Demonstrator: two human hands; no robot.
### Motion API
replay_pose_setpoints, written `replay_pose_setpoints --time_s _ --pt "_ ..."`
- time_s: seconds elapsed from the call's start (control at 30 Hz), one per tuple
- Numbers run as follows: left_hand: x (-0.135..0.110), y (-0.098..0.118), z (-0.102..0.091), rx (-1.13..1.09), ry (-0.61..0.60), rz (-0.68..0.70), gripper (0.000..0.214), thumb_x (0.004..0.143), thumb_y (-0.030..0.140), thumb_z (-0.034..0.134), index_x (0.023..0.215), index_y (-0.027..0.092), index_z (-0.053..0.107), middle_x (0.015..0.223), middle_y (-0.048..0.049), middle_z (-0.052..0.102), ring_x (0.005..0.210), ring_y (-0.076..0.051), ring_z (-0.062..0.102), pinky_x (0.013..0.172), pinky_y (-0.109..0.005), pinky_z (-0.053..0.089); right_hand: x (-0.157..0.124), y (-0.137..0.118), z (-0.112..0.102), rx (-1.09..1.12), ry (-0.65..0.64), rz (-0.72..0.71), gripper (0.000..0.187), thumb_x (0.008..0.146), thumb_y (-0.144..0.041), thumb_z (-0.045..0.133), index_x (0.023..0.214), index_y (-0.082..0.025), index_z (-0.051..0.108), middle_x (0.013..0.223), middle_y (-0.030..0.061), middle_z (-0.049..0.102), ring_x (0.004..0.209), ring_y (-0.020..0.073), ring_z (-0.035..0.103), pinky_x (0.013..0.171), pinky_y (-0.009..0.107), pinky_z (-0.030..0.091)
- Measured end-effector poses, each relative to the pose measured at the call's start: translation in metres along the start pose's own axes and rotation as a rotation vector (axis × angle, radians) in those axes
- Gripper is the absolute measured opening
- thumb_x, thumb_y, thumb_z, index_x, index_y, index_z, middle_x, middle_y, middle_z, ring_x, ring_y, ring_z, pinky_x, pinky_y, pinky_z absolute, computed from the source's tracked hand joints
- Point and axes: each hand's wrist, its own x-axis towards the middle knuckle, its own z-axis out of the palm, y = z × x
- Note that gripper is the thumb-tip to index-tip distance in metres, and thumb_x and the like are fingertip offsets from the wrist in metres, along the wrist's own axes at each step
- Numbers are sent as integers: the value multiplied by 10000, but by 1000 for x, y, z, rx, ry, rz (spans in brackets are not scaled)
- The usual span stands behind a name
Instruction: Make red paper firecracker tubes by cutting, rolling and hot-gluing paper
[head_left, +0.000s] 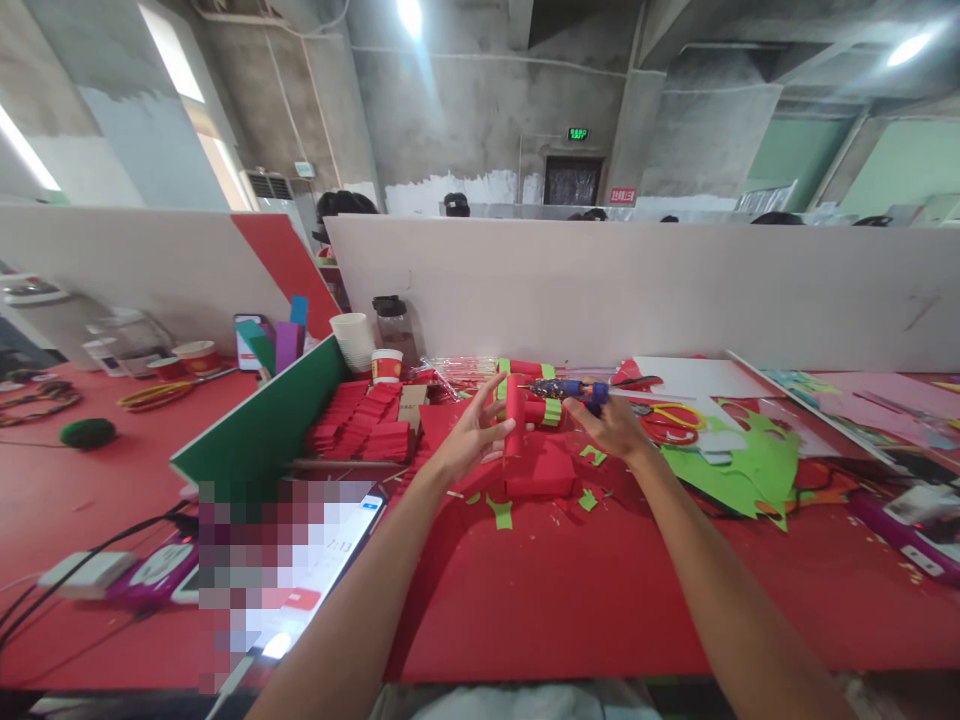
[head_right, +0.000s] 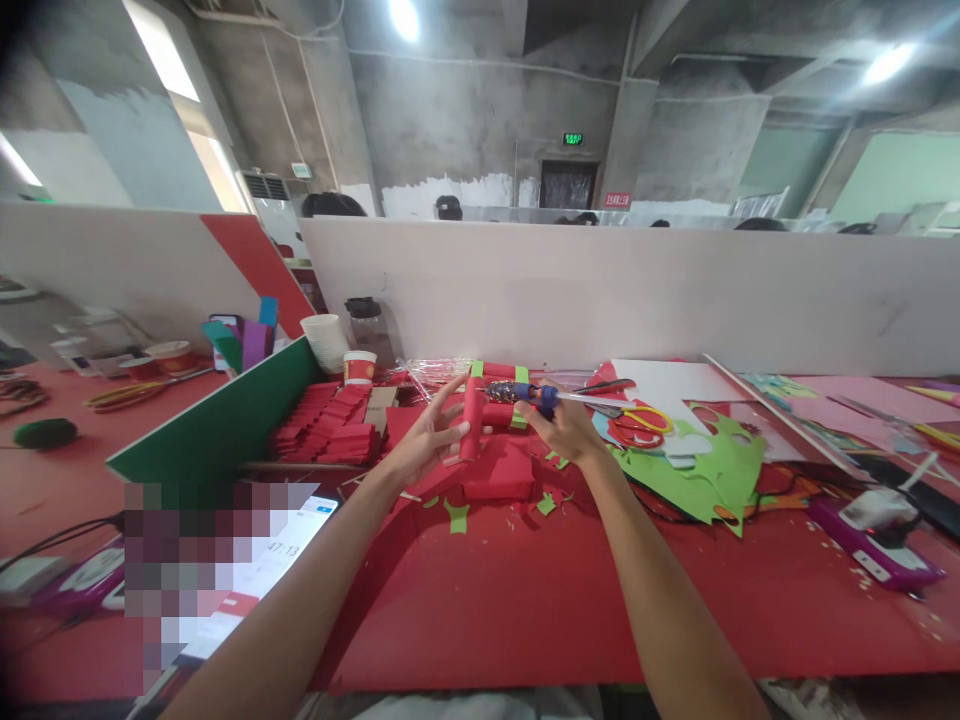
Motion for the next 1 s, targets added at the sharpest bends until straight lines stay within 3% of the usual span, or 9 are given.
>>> replay_pose_setpoints --time_s 0.33,0.73,1.0 --pt "1 0 -3 14 -6 3 843 797 234 719 1468 463 264 1518 -126 348 1055 -263 656 678 -251 557 0 0 1 -93 70 -2 324 890 -500 502 869 -196 614 726 54 673 705 236 630 613 287 393" --pt "1 2 -2 -44 89 52 787 790 208 723 1439 452 350 1430 -96 446 903 -156 658 668 -254 580 0 -3 -1 -61 -75 -36 361 888 -521 495 743 -206 595 605 1 575 592 182 535 581 280 374" --pt "1 4 1 -39 41 86 582 818 277 702 1347 364 477 1387 -90 461 874 -148 657 566 -191 545 0 -2 -4 56 -101 -22 321 875 -516 526 808 -207 581 723 5 596 675 186 543 644 290 411"
